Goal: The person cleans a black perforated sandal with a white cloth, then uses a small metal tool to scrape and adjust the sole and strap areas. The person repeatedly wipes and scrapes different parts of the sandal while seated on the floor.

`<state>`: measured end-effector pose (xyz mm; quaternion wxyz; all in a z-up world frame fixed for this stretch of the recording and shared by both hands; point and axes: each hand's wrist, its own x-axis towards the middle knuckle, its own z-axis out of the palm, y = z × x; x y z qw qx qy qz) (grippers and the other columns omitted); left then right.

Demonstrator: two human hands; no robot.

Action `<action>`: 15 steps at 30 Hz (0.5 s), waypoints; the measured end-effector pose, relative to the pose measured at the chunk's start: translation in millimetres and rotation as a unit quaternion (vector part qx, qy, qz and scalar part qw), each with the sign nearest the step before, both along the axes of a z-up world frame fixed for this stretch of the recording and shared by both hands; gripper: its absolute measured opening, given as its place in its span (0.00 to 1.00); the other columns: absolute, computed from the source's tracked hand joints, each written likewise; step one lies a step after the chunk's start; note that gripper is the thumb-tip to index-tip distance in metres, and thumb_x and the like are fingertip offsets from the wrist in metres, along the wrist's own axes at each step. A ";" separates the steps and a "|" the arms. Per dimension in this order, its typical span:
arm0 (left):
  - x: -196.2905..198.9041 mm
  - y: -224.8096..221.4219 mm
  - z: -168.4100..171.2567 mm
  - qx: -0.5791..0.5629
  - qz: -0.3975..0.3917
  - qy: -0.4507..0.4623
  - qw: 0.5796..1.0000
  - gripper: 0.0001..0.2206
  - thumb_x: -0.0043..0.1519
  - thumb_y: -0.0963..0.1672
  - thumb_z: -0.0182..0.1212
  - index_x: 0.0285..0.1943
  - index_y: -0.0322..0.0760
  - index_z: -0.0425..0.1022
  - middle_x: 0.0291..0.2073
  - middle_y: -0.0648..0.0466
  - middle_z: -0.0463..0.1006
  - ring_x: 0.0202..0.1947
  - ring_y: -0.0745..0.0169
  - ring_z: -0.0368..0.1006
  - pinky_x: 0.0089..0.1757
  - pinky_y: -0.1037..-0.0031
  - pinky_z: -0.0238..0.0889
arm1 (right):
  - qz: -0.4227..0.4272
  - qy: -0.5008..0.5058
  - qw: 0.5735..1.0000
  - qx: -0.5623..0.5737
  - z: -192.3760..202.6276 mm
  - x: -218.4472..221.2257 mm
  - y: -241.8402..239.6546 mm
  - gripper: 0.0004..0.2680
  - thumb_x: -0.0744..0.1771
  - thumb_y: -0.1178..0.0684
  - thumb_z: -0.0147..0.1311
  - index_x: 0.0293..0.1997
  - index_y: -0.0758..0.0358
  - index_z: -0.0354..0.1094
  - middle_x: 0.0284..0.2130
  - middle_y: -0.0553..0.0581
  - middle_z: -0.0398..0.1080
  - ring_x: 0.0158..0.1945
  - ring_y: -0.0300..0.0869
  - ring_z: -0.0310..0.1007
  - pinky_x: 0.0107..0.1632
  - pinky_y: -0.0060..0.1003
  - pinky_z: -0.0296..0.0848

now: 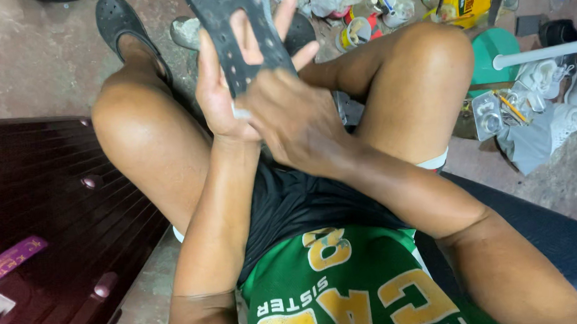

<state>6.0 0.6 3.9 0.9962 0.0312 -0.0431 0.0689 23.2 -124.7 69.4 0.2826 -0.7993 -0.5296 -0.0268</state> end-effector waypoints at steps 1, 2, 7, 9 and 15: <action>1.7 1.8 -1.9 0.025 0.012 -0.041 0.999 0.24 0.77 0.56 0.38 0.74 0.42 0.61 0.77 0.46 0.55 0.77 0.44 0.49 0.65 0.39 0.60 | 0.013 0.022 1.000 -0.011 2.6 -5.2 -2.6 0.07 0.67 0.56 0.59 0.48 0.61 0.71 0.39 0.56 0.67 0.44 0.49 0.73 0.38 0.43 0.69; 2.4 3.5 -4.1 0.049 0.026 -0.082 0.995 0.23 0.78 0.55 0.38 0.75 0.42 0.61 0.77 0.49 0.57 0.77 0.46 0.51 0.66 0.40 0.59 | 0.026 0.043 0.998 -0.023 3.8 -5.9 -2.3 0.07 0.67 0.56 0.59 0.47 0.60 0.71 0.38 0.56 0.67 0.43 0.49 0.73 0.37 0.43 0.69; -4.1 -0.7 -23.1 0.095 -0.046 -0.057 0.993 0.28 0.78 0.57 0.37 0.76 0.34 0.60 0.73 0.44 0.64 0.74 0.49 0.57 0.69 0.61 0.57 | -0.025 -0.072 0.995 0.067 -10.4 34.1 12.9 0.08 0.70 0.55 0.60 0.50 0.66 0.67 0.42 0.61 0.64 0.46 0.54 0.69 0.45 0.47 0.72; -3.3 -3.5 -28.2 0.031 -0.039 0.012 0.999 0.26 0.80 0.55 0.36 0.76 0.33 0.57 0.71 0.45 0.64 0.70 0.51 0.58 0.67 0.64 0.58 | -0.076 -0.096 0.986 0.116 -15.9 52.1 22.0 0.06 0.70 0.57 0.60 0.50 0.65 0.68 0.43 0.59 0.65 0.46 0.53 0.70 0.45 0.46 0.72; -4.2 5.6 -32.7 0.007 -0.042 0.050 0.998 0.24 0.78 0.55 0.35 0.68 0.36 0.63 0.55 0.48 0.74 0.52 0.61 0.71 0.54 0.70 0.67 | -0.048 -0.052 0.995 0.068 21.2 23.0 31.8 0.07 0.69 0.57 0.59 0.51 0.62 0.70 0.43 0.58 0.66 0.47 0.52 0.72 0.43 0.46 0.71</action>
